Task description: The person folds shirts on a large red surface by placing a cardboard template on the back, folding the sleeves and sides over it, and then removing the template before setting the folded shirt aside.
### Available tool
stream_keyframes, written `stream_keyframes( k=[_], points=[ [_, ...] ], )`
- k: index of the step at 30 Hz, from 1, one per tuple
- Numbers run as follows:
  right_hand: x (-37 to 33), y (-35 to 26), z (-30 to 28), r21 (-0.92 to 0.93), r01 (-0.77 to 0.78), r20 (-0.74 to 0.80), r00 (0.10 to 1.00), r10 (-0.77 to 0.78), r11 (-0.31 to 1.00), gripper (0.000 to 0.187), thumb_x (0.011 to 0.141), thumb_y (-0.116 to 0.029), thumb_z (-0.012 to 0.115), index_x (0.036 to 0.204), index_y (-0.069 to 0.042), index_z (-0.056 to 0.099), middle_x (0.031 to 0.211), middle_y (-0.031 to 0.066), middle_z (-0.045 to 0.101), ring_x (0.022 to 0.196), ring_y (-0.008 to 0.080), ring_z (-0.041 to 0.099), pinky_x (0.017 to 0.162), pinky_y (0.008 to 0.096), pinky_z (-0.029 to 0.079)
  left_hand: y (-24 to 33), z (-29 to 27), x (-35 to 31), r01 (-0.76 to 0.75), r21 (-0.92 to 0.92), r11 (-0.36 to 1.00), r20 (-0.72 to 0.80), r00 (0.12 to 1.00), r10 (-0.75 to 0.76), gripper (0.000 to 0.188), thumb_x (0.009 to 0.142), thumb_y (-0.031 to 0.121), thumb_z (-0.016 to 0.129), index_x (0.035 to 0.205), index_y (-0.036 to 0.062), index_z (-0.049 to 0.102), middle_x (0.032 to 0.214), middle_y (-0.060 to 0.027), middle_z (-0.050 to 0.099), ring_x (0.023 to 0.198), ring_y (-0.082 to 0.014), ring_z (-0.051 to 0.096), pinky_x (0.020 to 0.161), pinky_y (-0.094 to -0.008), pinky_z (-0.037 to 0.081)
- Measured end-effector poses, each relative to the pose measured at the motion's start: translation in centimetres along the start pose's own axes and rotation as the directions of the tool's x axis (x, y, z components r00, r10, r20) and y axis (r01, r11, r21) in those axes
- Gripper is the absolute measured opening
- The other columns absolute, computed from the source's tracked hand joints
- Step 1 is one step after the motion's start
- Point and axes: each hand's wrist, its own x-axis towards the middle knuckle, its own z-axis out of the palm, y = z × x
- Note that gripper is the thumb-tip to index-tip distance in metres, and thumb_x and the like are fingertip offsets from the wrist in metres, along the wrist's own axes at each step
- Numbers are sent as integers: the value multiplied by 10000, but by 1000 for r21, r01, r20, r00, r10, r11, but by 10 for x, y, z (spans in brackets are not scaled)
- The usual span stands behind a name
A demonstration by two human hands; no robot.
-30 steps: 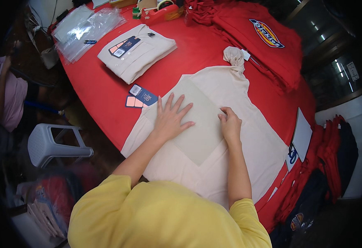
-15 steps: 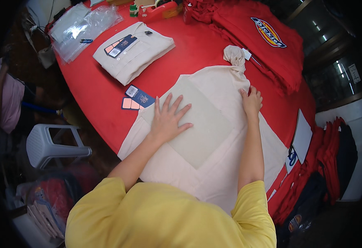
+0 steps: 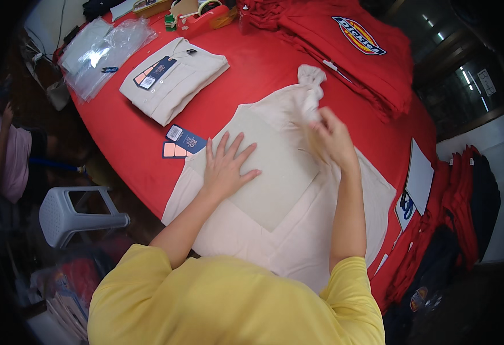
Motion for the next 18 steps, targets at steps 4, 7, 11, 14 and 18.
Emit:
stream_keyframes(
  k=[4, 7, 11, 14, 18],
  points=[
    [-28, -42, 2, 400, -58, 291, 955, -66, 915, 326, 911, -180, 581, 1195, -21, 574, 1141, 155, 637, 1086, 283, 600, 935, 349, 450, -22, 16, -11, -118, 91, 989, -18, 993, 120, 651, 779, 521, 649, 1334, 198, 543, 1451, -140, 399, 1397, -376, 227, 1136, -602, 92],
    [-20, 4, 57, 139, 87, -165, 984, -63, 986, 388, 942, -237, 532, 1284, -54, 545, 1365, 170, 508, 1283, 307, 467, 1074, 393, 344, -1, 6, -4, -14, -113, 993, -73, 997, 6, 719, 773, 484, 645, 1359, 96, 498, 1474, -178, 344, 1410, -379, 205, 1156, -556, 116],
    [-46, 11, 139, -528, 289, 47, 949, -312, 799, 562, 928, -434, 502, 1393, -124, 456, 1489, 143, 355, 1406, 330, 266, 1142, 566, 139, -10, 12, -3, -20, -112, 993, -91, 996, 10, 843, 774, 470, 624, 1433, 20, 352, 1526, -175, 249, 1431, -340, 192, 1162, -526, 126],
    [-51, 7, 143, -563, 286, 82, 953, -292, 775, 560, 930, -449, 492, 1392, -134, 461, 1491, 124, 356, 1409, 334, 252, 1145, 559, 135, 0, 7, 0, 6, -236, 972, -200, 978, -55, 886, 783, 463, 609, 1473, 27, 266, 1532, -175, 246, 1440, -305, 195, 1158, -536, 116],
    [-60, 8, 138, -462, 340, 139, 940, -312, 819, 522, 942, -415, 482, 1372, -120, 479, 1493, 112, 356, 1413, 330, 245, 1147, 555, 128, -3, 4, -2, -131, -118, 984, -145, 983, 113, 852, 804, 435, 596, 1486, 57, 253, 1514, -164, 293, 1427, -302, 229, 1151, -546, 120]
  ],
)
